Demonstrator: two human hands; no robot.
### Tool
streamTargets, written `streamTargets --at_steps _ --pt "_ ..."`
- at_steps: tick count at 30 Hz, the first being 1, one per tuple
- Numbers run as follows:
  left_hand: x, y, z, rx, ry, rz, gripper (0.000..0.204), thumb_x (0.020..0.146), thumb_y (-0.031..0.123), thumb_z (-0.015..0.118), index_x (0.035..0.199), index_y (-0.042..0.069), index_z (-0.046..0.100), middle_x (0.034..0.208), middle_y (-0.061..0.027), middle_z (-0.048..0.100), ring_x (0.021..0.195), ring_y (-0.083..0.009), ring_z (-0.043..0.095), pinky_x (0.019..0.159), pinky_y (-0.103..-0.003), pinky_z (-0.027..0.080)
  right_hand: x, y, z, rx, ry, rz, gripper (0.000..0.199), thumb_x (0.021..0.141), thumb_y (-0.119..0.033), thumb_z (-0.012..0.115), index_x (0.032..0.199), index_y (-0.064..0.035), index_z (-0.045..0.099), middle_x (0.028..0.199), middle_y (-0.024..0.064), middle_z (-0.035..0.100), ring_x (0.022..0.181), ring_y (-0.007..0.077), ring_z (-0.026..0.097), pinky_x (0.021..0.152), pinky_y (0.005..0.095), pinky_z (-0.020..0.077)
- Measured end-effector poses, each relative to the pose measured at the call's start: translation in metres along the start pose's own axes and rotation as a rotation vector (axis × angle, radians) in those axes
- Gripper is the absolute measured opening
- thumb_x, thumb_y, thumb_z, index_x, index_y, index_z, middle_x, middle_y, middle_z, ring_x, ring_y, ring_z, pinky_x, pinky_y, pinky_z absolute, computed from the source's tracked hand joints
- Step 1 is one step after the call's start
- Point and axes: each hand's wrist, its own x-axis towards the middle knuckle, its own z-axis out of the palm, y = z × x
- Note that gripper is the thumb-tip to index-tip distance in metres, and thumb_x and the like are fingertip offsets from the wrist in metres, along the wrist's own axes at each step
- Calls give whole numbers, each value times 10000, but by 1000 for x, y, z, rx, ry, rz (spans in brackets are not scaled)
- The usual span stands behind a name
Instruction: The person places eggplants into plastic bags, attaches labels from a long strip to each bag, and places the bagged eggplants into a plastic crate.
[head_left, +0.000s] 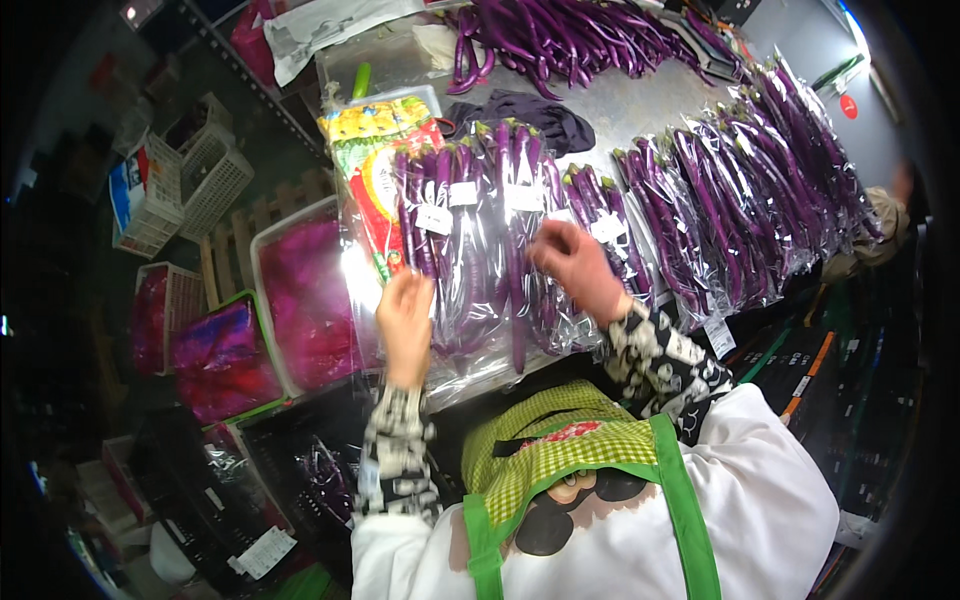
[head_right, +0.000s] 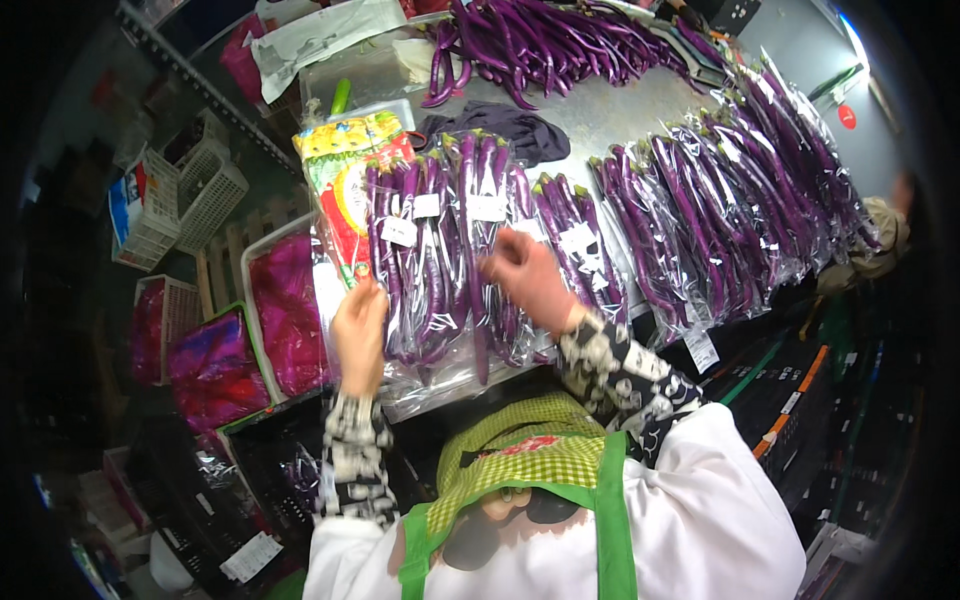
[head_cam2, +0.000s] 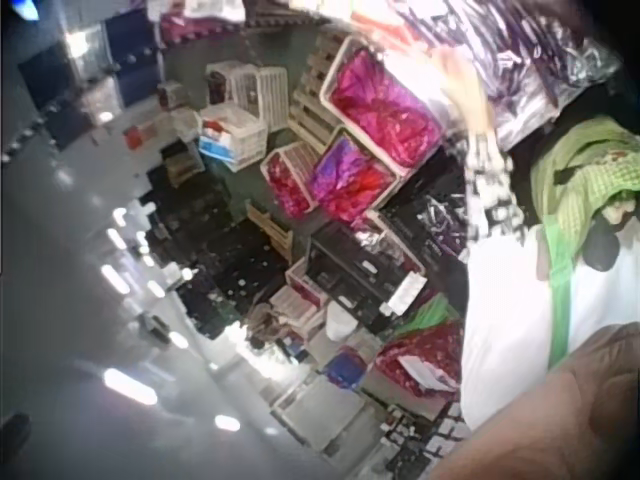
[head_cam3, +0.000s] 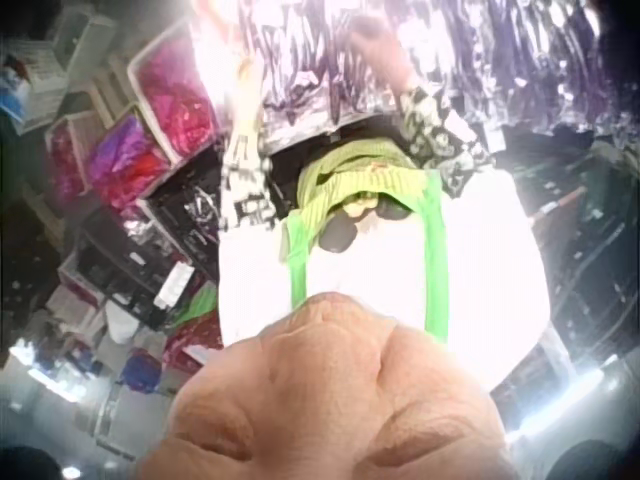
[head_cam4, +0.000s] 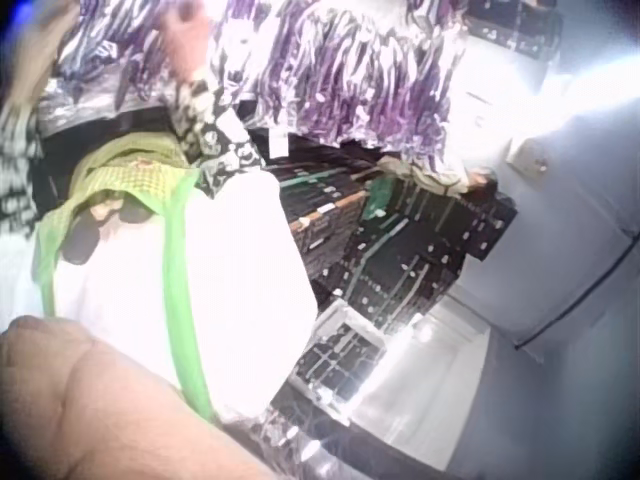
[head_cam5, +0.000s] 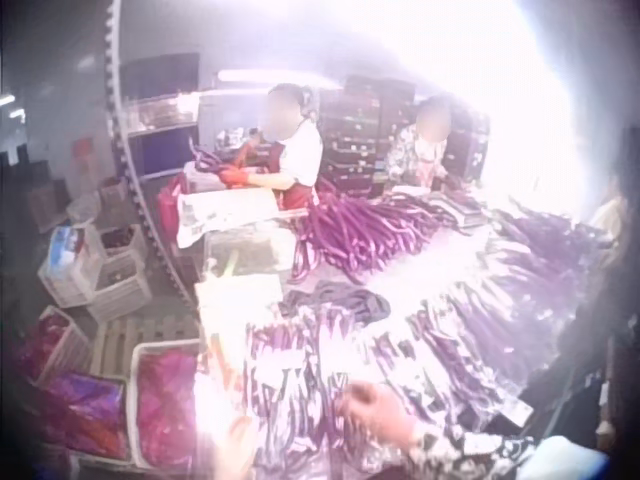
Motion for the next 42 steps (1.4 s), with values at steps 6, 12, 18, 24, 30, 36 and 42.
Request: streamTargets --at_steps 6,12,18,24,30,36,42 --pt "102 -41 98 856 -104 -113 591 830 365 676 1146 -124 570 1148 -345 587 1068 -466 580 954 -492 451 120 45 -38 -175 170 136 733 797 -402 774 1224 131 509 1094 233 637 1016 284 626 888 356 508" --pt "97 -15 126 1034 37 -92 632 864 291 664 1276 -135 443 1194 -379 500 1085 -489 549 979 -498 436 139 15 -35 -425 -35 288 830 698 -515 793 1164 139 580 1185 324 621 1131 382 626 983 396 484" --pt "137 -11 98 892 36 -395 601 729 178 852 1103 -162 527 979 -269 660 828 -330 706 637 -396 596 149 96 -3 151 -145 109 662 675 -452 855 903 141 666 873 216 683 796 256 658 715 352 513" --pt "147 -32 47 1273 36 -171 845 602 537 886 1070 -116 623 1015 -264 681 940 -338 676 807 -408 537 104 74 -117 -276 -243 -569 336 868 -205 677 1176 -71 691 1022 154 703 959 299 649 922 401 476" --pt "172 -80 5 918 -47 -342 610 645 334 935 957 -101 643 852 -132 676 723 -174 636 638 -340 508 42 115 -221 947 -68 27 410 884 -222 681 1218 2 601 1081 169 702 972 315 702 938 444 557" --pt "172 -31 41 540 -166 -593 575 693 206 903 1091 -121 647 1030 -170 709 952 -227 678 917 -352 488 12 88 -223 1264 -160 172 436 886 -207 683 1226 47 585 1097 177 691 987 259 703 870 411 603" --pt "159 65 64 361 -324 -608 282 807 74 782 1036 -67 697 951 -123 734 827 -183 714 729 -297 571 32 72 -195 1221 -171 325 312 871 -79 641 1166 18 613 998 100 712 852 175 716 791 309 611"
